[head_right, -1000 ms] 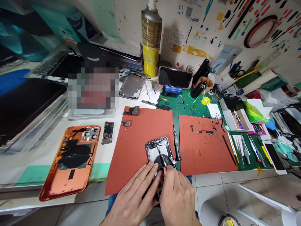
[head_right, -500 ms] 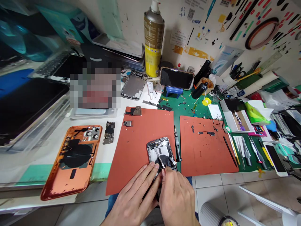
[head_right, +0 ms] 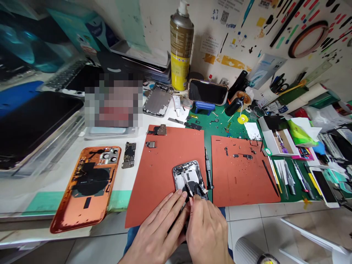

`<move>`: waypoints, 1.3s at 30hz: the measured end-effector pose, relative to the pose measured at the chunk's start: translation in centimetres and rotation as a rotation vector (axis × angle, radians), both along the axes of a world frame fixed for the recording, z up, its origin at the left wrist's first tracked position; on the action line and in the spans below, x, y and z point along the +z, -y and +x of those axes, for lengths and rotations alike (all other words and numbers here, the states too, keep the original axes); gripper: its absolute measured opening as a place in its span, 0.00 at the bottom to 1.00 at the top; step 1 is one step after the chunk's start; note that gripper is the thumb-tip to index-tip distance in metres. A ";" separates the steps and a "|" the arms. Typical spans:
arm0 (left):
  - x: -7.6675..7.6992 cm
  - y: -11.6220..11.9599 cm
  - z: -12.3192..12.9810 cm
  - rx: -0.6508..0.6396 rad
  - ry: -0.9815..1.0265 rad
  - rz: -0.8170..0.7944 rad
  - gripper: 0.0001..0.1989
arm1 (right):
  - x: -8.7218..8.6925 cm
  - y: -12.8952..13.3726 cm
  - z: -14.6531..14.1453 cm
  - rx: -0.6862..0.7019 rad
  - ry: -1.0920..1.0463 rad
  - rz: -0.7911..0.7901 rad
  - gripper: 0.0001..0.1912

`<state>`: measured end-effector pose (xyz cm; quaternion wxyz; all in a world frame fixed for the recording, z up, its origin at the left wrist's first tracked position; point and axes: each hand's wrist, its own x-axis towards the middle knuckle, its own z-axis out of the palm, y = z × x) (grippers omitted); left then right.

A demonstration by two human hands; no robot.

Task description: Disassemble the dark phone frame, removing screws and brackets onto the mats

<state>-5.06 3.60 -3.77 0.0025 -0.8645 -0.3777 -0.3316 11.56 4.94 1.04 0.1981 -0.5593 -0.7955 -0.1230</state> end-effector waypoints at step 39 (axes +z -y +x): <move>-0.2 -0.3 -0.2 0.000 0.013 0.010 0.18 | -0.2 0.7 0.0 -0.024 0.001 0.016 0.14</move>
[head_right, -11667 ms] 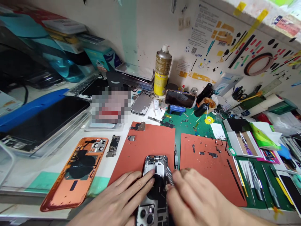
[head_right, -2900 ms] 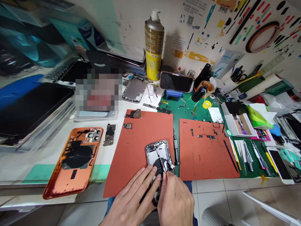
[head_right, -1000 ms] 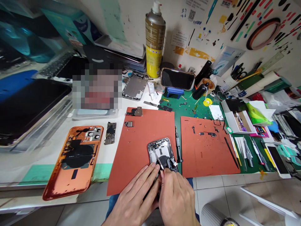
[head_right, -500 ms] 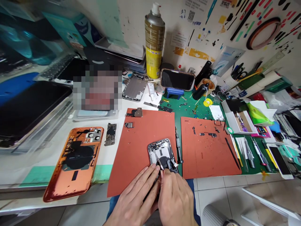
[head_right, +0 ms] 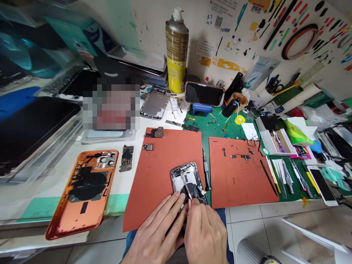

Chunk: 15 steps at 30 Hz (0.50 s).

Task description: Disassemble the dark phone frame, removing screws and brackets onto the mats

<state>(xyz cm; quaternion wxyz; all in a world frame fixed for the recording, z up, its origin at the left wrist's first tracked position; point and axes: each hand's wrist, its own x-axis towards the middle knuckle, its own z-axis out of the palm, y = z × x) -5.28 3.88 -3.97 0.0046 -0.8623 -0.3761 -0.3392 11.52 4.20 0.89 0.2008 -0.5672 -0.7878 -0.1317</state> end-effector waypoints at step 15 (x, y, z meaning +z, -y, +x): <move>-0.1 -0.1 0.1 -0.022 0.007 0.004 0.16 | 0.7 -0.9 -1.1 -0.050 0.079 0.048 0.17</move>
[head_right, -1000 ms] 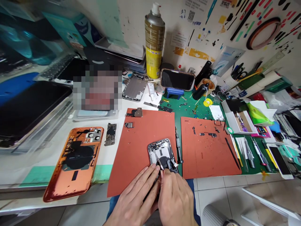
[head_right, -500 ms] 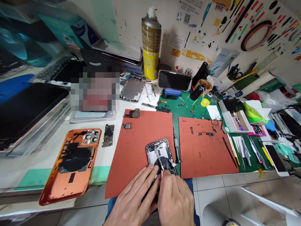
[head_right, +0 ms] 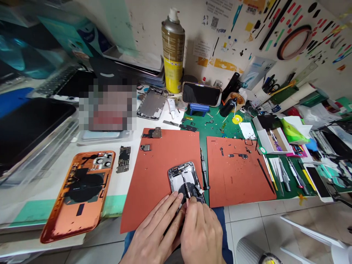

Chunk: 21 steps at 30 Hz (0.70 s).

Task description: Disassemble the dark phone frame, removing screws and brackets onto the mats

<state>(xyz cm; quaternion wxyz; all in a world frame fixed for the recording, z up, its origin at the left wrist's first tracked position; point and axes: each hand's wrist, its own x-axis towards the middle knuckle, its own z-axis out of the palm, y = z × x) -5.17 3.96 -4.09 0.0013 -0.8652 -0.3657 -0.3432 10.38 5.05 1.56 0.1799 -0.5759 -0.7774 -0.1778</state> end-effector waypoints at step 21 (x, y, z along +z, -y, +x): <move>0.3 -0.2 -0.3 0.001 -0.025 0.009 0.18 | -0.7 0.4 1.6 0.074 0.005 0.010 0.11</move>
